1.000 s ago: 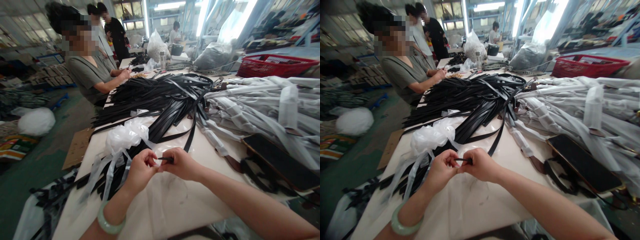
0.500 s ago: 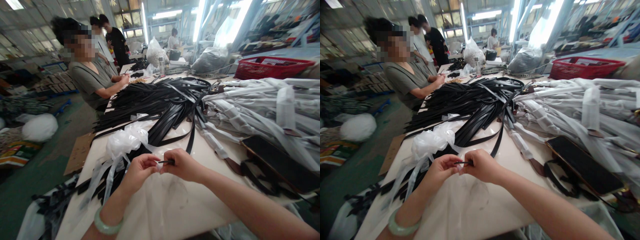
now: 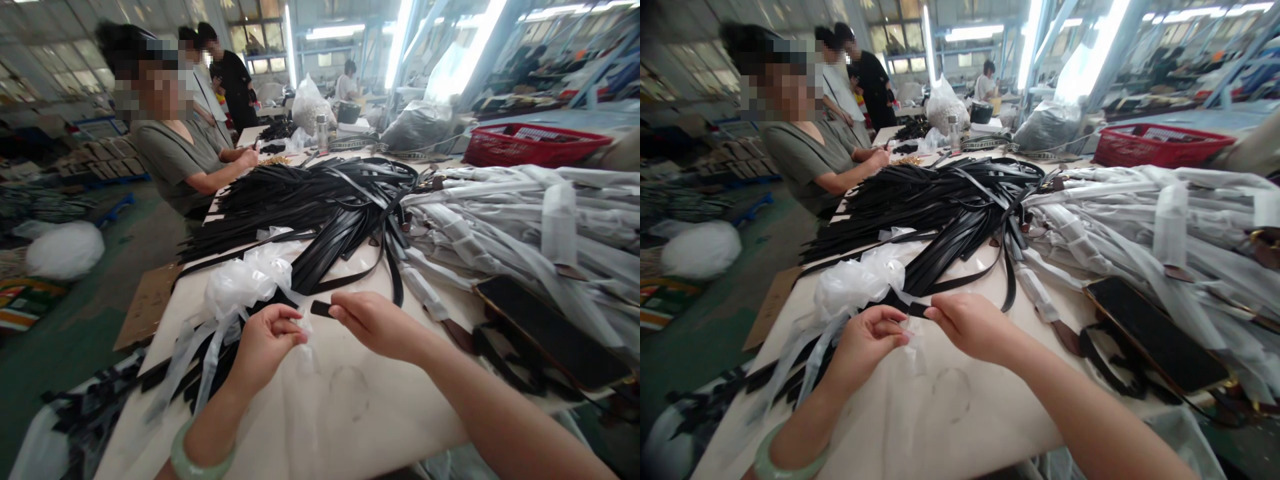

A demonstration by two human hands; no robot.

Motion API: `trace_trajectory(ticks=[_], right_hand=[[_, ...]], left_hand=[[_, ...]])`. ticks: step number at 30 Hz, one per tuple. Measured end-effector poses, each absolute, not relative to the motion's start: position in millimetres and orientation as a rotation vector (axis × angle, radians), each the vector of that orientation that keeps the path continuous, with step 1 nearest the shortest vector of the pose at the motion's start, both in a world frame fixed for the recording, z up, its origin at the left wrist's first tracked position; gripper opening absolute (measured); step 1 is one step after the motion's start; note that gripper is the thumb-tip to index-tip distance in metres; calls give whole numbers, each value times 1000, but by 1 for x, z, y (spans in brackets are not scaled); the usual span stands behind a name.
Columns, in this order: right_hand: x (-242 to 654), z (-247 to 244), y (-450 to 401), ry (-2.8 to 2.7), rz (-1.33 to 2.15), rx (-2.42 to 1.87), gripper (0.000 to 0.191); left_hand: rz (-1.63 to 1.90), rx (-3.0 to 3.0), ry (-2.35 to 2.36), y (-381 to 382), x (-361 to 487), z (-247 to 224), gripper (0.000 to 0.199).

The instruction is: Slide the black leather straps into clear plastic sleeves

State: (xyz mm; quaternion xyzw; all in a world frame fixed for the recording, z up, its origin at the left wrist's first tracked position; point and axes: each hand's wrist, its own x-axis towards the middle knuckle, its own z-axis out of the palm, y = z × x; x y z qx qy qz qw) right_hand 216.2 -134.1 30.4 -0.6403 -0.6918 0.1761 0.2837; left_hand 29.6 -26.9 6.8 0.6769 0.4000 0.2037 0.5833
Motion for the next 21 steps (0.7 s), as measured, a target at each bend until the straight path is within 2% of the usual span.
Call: trace_trajectory(ticks=[10, 21], right_hand=[[213, 34, -138, -2068, 372, -1797, 36], [213, 39, -137, -2146, 398, -1864, 37]], left_hand=[[429, 1708, 994, -32, 31, 6, 33], [372, 1742, 1004, -33, 33, 8, 36]])
